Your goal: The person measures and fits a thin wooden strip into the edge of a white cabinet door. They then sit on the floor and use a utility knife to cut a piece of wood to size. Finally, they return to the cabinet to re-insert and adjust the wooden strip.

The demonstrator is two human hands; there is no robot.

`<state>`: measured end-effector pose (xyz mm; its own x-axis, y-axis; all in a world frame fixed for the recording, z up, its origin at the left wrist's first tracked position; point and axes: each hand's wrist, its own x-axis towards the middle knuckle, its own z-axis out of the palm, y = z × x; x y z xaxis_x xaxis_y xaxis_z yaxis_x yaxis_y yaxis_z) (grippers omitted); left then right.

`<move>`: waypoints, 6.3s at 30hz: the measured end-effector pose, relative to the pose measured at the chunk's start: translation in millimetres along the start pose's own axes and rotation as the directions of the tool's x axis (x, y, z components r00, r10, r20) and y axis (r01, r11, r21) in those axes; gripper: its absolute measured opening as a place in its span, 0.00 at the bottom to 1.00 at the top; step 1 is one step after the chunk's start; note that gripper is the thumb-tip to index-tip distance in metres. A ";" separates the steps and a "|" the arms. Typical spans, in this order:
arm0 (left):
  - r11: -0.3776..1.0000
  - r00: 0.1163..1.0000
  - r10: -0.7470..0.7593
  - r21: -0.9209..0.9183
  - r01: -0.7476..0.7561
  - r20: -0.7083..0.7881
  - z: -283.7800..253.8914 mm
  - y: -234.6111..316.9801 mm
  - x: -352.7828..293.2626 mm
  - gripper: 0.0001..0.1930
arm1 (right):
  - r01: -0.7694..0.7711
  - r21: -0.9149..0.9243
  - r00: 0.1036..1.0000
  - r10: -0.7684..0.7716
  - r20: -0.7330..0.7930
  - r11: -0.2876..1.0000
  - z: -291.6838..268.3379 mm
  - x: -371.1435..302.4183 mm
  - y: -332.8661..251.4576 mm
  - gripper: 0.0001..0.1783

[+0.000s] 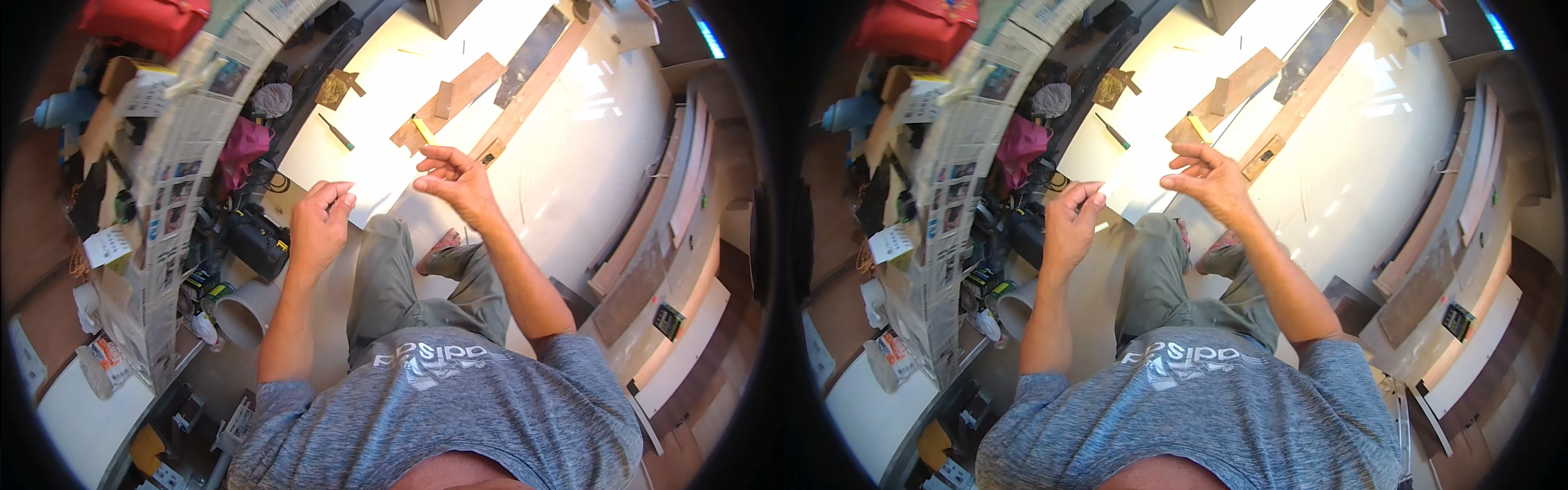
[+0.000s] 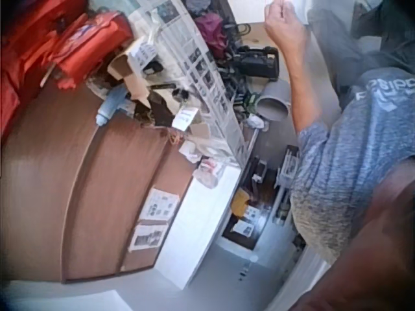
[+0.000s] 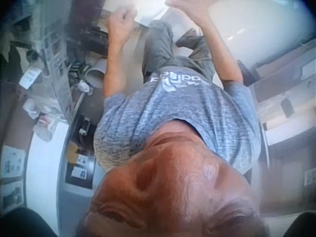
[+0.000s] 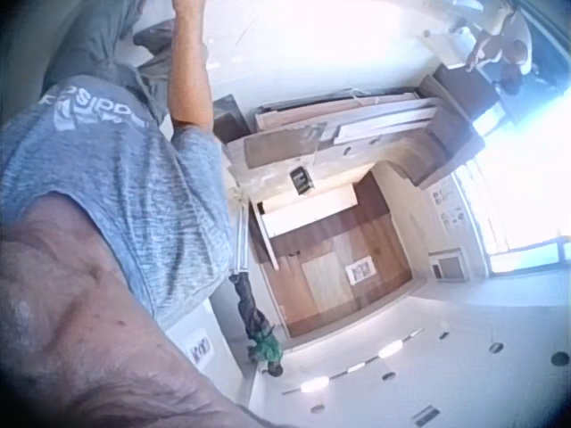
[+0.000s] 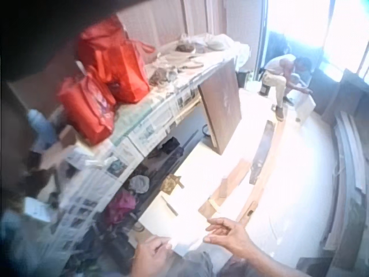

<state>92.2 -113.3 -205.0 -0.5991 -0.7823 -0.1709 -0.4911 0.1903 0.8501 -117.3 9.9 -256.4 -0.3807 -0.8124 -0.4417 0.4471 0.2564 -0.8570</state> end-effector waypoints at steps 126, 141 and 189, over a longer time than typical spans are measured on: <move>0.942 -0.953 0.134 -0.333 0.037 0.273 -500.6 -209.2 -1190.1 0.05 | 0.679 -0.677 -0.094 0.948 0.304 0.284 1272.2 -545.5 638.9 0.08; 0.946 -0.903 0.194 -0.317 0.069 0.384 -497.3 -210.4 -1231.7 0.04 | 0.165 -0.753 -0.364 0.749 0.554 0.637 1457.9 -761.8 653.3 0.02; 0.955 -0.977 -0.174 0.265 -0.136 0.126 -944.1 -182.1 -1906.5 0.08 | -0.217 -0.824 -0.381 0.732 0.566 0.524 2026.3 -1315.4 717.6 0.11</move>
<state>1920.8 783.4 436.4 0.5907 0.8057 -0.0434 -0.5550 0.4448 0.7030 2344.4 201.4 247.8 0.9298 0.2007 -0.3085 -0.3498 0.7423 -0.5715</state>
